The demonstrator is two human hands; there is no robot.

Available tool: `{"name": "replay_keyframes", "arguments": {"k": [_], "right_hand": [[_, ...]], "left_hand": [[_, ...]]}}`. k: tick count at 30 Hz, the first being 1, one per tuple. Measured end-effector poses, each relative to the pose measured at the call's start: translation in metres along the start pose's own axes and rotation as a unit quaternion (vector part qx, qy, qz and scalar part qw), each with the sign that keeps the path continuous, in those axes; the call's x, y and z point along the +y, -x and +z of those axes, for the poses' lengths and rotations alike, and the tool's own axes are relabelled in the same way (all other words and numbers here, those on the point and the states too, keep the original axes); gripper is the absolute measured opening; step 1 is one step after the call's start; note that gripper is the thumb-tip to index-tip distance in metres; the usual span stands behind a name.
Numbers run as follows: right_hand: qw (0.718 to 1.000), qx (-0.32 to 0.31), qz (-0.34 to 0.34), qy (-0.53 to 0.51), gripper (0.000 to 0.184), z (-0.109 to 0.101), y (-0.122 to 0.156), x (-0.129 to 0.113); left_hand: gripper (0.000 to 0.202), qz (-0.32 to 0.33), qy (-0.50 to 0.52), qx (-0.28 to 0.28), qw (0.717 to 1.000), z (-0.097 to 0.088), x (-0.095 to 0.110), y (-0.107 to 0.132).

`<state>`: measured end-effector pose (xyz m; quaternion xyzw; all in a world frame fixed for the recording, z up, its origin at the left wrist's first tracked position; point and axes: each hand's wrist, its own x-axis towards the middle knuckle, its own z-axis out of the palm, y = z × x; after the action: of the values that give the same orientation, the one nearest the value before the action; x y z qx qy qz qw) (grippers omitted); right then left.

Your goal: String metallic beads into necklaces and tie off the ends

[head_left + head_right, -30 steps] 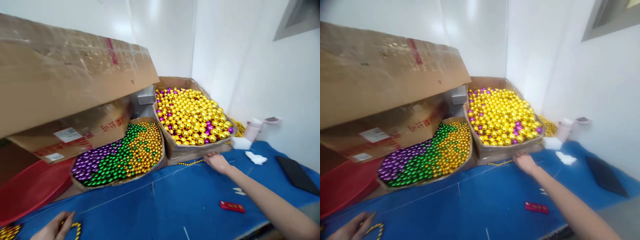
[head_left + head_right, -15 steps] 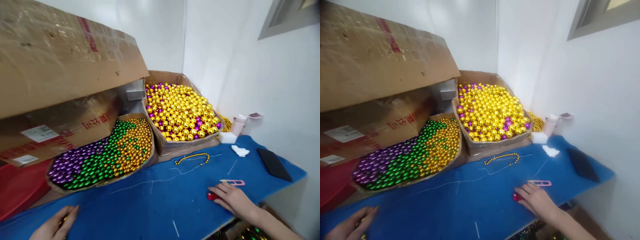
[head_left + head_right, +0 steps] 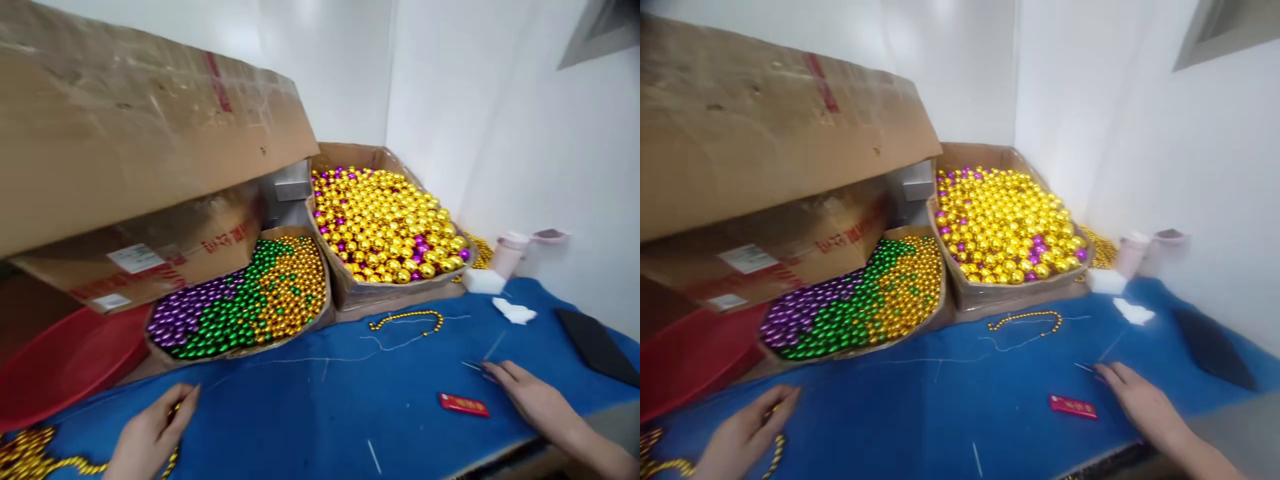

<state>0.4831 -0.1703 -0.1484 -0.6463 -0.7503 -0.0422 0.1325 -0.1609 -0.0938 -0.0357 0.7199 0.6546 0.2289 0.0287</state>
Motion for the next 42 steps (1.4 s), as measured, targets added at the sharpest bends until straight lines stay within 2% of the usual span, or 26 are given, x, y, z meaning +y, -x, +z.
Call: {"name": "replay_keyframes", "arguments": {"k": [2,7,10,13,16,20,21,23,25,27,29,32,34,36,38,40,42], "right_hand": [[0.999,-0.008,-0.028,-0.035,0.041,-0.004,-0.023,-0.035],[0.983,-0.07,-0.13,-0.105,0.032,-0.022,-0.099,-0.168],[0.976,-0.106,-0.157,-0.11,0.03,-0.026,-0.141,-0.232],[0.969,-0.147,-0.176,-0.093,0.032,-0.023,-0.169,-0.272],[0.962,-0.186,-0.187,-0.072,0.028,-0.016,-0.186,-0.294],[0.959,-0.207,-0.182,-0.069,0.025,-0.012,-0.197,-0.3],[0.96,-0.204,-0.177,-0.073,0.025,-0.014,-0.199,-0.296],[0.963,-0.192,-0.166,-0.087,0.028,-0.018,-0.199,-0.281],[0.963,-0.189,-0.159,-0.104,0.032,-0.02,-0.197,-0.263],[0.959,-0.203,-0.157,-0.118,0.034,-0.019,-0.191,-0.246],[0.954,-0.227,-0.155,-0.121,0.033,-0.011,-0.182,-0.236],[0.953,-0.247,-0.138,-0.111,0.028,0.006,-0.168,-0.233],[0.956,-0.243,-0.123,-0.11,0.026,0.015,-0.162,-0.235],[0.96,-0.228,-0.111,-0.121,0.025,0.016,-0.156,-0.236],[0.962,-0.208,-0.106,-0.144,0.023,0.006,-0.15,-0.238],[0.958,-0.191,-0.118,-0.179,0.02,-0.012,-0.139,-0.242],[0.945,-0.181,-0.151,-0.225,0.015,-0.032,-0.125,-0.25]], "left_hand": [[0.031,0.004,-0.004,-0.02,1.0,-0.005,0.011,0.003],[0.031,0.018,-0.014,-0.02,1.0,-0.013,0.026,0.006],[0.032,0.031,-0.01,-0.03,0.999,-0.018,0.028,0.005],[0.032,0.037,-0.011,-0.033,0.999,-0.023,0.03,0.005],[0.033,0.041,-0.014,-0.03,0.999,-0.027,0.032,0.005],[0.031,0.057,-0.026,-0.024,0.998,-0.036,0.033,0.002],[0.03,0.065,-0.035,-0.012,0.997,-0.038,0.032,0.002],[0.028,0.075,-0.068,0.047,0.994,-0.041,0.028,0.001],[0.025,0.086,-0.11,0.119,0.983,-0.033,0.024,0.003],[0.023,0.107,-0.136,0.154,0.973,-0.012,0.02,0.008],[0.023,0.133,-0.144,0.123,0.973,0.02,0.018,0.015],[0.028,0.131,-0.164,-0.004,0.978,0.069,0.022,0.026],[0.029,0.101,-0.169,-0.072,0.978,0.088,0.025,0.03],[0.03,0.068,-0.16,-0.115,0.978,0.093,0.026,0.03],[0.029,0.05,-0.156,-0.134,0.977,0.088,0.026,0.028],[0.03,0.053,-0.152,-0.111,0.981,0.079,0.029,0.021],[0.034,0.076,-0.094,-0.068,0.99,0.071,0.043,0.013]]}}
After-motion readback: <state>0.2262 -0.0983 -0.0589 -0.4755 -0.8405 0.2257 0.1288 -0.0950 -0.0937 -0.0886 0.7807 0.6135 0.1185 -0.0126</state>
